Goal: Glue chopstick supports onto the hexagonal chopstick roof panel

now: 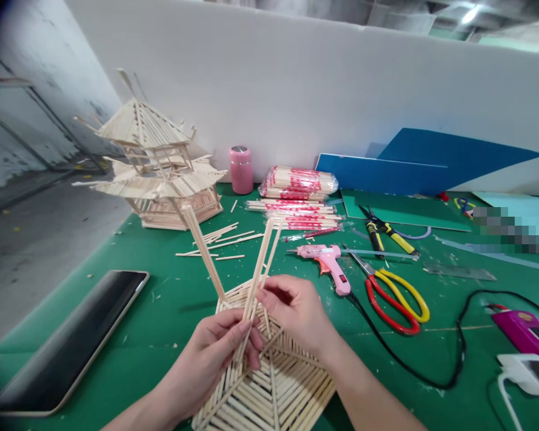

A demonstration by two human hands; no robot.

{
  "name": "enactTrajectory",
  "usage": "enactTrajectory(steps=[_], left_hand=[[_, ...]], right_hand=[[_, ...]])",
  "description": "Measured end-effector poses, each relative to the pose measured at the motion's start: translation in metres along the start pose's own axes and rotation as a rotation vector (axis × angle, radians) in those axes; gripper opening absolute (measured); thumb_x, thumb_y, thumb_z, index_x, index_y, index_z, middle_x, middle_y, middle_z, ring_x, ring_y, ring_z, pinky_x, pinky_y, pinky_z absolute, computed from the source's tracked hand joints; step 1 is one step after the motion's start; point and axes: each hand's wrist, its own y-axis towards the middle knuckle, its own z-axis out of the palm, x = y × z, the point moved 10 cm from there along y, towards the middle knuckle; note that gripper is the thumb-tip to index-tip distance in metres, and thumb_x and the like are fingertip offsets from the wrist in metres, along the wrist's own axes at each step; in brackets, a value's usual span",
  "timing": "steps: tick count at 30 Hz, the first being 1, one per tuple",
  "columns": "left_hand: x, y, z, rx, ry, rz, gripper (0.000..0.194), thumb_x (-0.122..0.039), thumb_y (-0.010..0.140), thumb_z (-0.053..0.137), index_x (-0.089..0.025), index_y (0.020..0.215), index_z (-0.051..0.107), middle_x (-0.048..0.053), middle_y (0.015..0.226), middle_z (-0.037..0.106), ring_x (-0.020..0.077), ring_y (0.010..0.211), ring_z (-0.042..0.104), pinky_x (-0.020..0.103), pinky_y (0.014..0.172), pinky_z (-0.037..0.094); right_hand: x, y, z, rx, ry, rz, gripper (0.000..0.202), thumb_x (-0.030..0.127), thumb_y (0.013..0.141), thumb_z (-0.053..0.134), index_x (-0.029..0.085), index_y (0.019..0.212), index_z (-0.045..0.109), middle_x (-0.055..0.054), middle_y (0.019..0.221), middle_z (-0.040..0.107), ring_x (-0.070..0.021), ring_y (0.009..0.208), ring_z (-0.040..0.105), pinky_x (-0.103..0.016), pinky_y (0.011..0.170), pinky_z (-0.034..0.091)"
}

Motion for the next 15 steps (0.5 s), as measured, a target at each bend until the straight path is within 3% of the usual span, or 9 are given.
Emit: enactTrajectory(steps=[4,10,15], left_hand=[[0.006,0.005,0.005,-0.016,-0.035,-0.042,0.017,-0.025,0.078,0.054,-0.011,0.068,0.058,0.003,0.06,0.06,0.0119,0.05,0.058,0.022,0.05,0.041],[0.006,0.019,0.012,-0.065,-0.129,-0.096,0.011,-0.023,0.077,0.055,-0.012,0.075,0.057,0.004,0.064,0.063,0.0144,0.059,0.061,0.025,0.057,0.045],[0.01,0.021,0.017,-0.007,-0.159,-0.114,0.014,-0.021,0.08,0.05,-0.009,0.081,0.058,0.005,0.066,0.062,0.0152,0.062,0.062,0.028,0.062,0.047]], right_hand=[[-0.011,-0.003,0.001,0.002,-0.053,0.03,0.022,0.03,0.08,0.049,0.017,0.062,0.054,0.003,0.057,0.046,-0.0102,0.054,0.042,-0.022,0.049,0.035],[-0.026,-0.004,-0.027,-0.161,-0.022,0.075,0.026,0.034,0.08,0.048,0.017,0.06,0.05,0.004,0.054,0.042,-0.0088,0.049,0.039,-0.021,0.046,0.032],[-0.034,-0.002,-0.025,-0.125,0.101,0.126,0.024,0.037,0.08,0.049,0.016,0.07,0.055,0.003,0.056,0.05,-0.0073,0.047,0.043,-0.019,0.043,0.035]])
